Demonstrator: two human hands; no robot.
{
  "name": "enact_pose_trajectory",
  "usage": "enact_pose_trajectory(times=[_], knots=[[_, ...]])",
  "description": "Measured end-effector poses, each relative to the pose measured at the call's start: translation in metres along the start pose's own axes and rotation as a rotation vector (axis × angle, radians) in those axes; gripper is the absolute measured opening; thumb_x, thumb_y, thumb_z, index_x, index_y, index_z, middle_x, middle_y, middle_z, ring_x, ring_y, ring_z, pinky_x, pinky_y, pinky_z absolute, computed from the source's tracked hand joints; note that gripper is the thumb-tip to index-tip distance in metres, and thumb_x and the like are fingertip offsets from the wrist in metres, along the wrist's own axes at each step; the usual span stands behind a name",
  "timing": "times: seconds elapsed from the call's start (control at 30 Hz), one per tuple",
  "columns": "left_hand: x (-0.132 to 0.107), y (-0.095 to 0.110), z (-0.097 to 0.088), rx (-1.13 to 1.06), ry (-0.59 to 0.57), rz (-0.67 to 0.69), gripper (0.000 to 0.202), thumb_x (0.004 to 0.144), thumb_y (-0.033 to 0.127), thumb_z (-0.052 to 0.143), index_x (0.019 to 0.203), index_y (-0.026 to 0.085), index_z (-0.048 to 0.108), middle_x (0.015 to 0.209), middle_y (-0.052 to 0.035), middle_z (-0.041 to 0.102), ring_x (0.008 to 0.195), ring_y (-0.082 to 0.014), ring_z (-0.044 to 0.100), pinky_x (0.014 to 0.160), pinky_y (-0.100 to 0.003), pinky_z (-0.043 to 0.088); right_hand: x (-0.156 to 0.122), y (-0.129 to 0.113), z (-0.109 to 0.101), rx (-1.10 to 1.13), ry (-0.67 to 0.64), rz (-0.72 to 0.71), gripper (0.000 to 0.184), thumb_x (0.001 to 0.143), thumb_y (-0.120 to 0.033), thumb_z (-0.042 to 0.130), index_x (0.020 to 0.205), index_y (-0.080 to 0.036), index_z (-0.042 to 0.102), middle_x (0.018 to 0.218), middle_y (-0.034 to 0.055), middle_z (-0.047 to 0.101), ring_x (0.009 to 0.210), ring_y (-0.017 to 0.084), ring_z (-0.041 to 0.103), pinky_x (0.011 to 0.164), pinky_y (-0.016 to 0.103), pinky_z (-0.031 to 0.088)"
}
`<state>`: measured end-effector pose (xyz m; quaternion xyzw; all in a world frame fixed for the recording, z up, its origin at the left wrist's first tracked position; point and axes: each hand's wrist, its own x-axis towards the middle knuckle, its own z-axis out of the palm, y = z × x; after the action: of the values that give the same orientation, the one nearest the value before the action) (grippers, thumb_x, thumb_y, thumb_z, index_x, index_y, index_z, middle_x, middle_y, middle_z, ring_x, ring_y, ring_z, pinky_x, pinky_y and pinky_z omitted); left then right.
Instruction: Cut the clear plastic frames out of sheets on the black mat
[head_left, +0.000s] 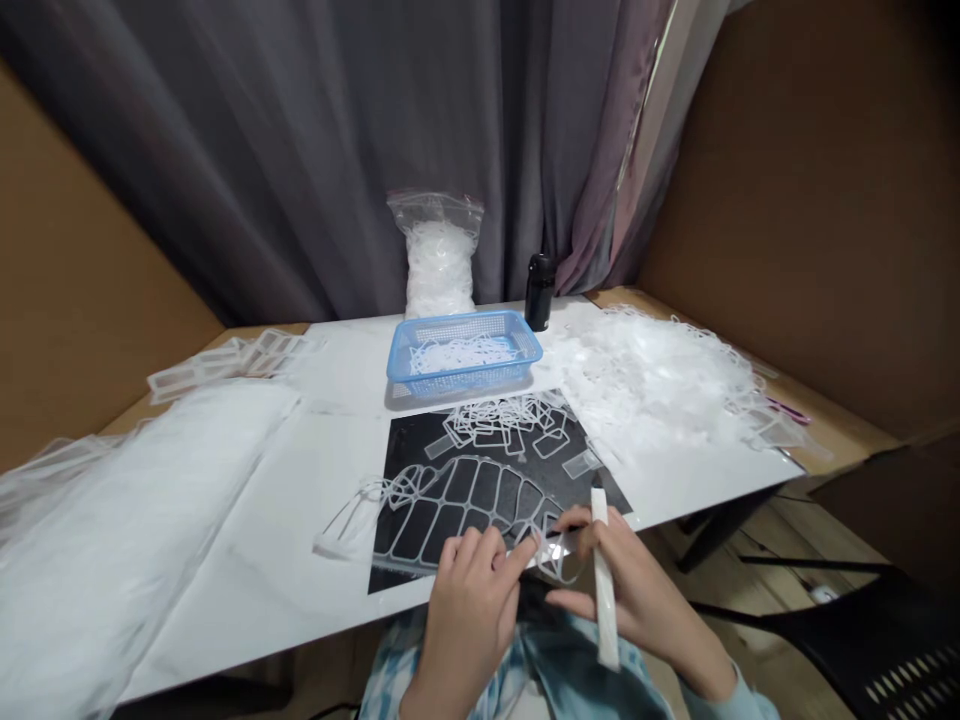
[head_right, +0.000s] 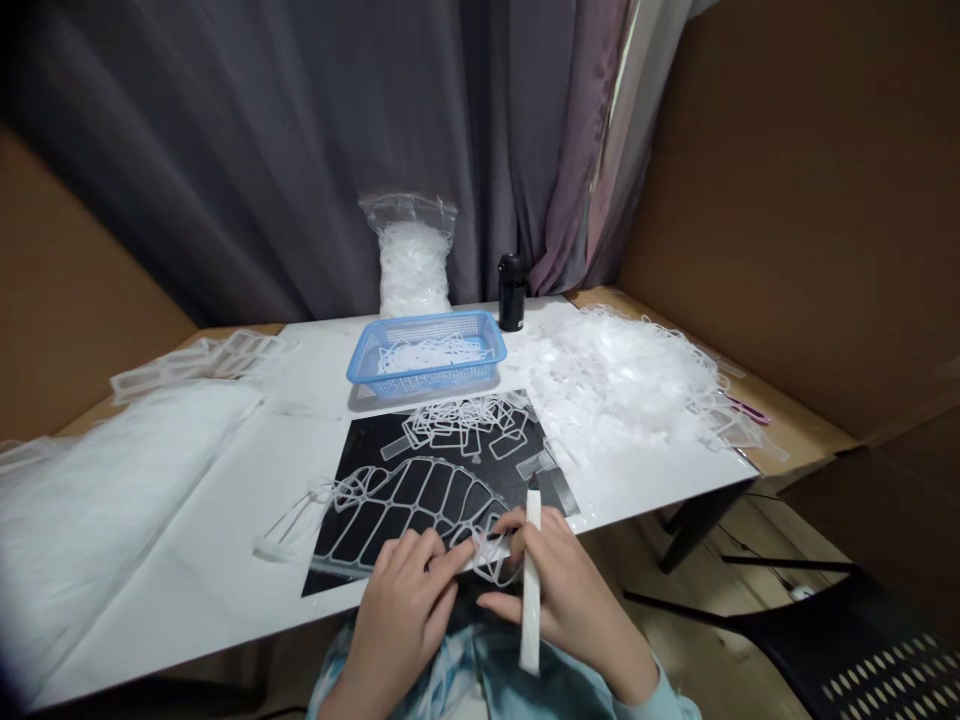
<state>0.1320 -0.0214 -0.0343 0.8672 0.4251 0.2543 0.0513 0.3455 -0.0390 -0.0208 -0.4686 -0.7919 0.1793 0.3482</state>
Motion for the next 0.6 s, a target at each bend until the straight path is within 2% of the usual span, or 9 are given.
enact_pose_trajectory(times=[0.17,0.27,0.37,0.47,0.6], knots=[[0.001,0.000,0.001,0.004,0.000,-0.012,0.042,0.085,0.006,0.050,0.119,0.029,0.059,0.085,-0.0021,0.050,0.080,-0.0209,0.042,0.071,-0.033,0.028,0.003,0.001,0.012,-0.071,0.093,-0.099,0.016,0.089,-0.025,0.060,0.088,-0.023,0.044,0.117,0.0116,0.061,0.103,0.024,0.060,0.085,0.039,0.049],[0.000,0.001,0.000,0.005,-0.007,-0.014,0.045,0.085,0.005,0.049,0.121,0.031,0.058,0.085,-0.0021,0.050,0.081,-0.0209,0.042,0.071,-0.033,0.028,0.002,0.005,0.015,-0.038,0.176,-0.093,0.013,0.091,-0.016,0.052,0.084,-0.023,0.044,0.112,0.0104,0.064,0.098,0.020,0.063,0.082,0.033,0.051],[0.000,0.000,0.000,0.004,-0.005,-0.009,0.050,0.085,0.004,0.048,0.125,0.033,0.056,0.085,-0.0020,0.050,0.080,-0.0204,0.042,0.071,-0.033,0.028,0.001,0.007,0.010,0.034,0.242,-0.101,0.017,0.091,-0.012,0.052,0.081,-0.023,0.044,0.101,0.0073,0.067,0.086,0.016,0.067,0.072,0.024,0.052],[0.000,0.000,0.000,-0.004,-0.005,-0.005,0.052,0.085,0.003,0.048,0.127,0.034,0.054,0.085,-0.0018,0.050,0.079,-0.0203,0.041,0.069,-0.032,0.027,0.001,0.003,0.001,0.132,0.389,-0.058,0.020,0.089,-0.011,0.057,0.079,-0.023,0.045,0.093,0.0062,0.070,0.080,0.016,0.070,0.065,0.023,0.054],[0.001,0.002,-0.001,-0.040,-0.004,-0.017,0.049,0.085,0.003,0.048,0.123,0.032,0.057,0.084,-0.0014,0.050,0.079,-0.0199,0.041,0.070,-0.032,0.027,0.001,0.000,-0.007,0.265,0.591,0.037,0.022,0.087,-0.014,0.063,0.078,-0.023,0.045,0.090,0.0066,0.073,0.079,0.019,0.071,0.064,0.027,0.058]])
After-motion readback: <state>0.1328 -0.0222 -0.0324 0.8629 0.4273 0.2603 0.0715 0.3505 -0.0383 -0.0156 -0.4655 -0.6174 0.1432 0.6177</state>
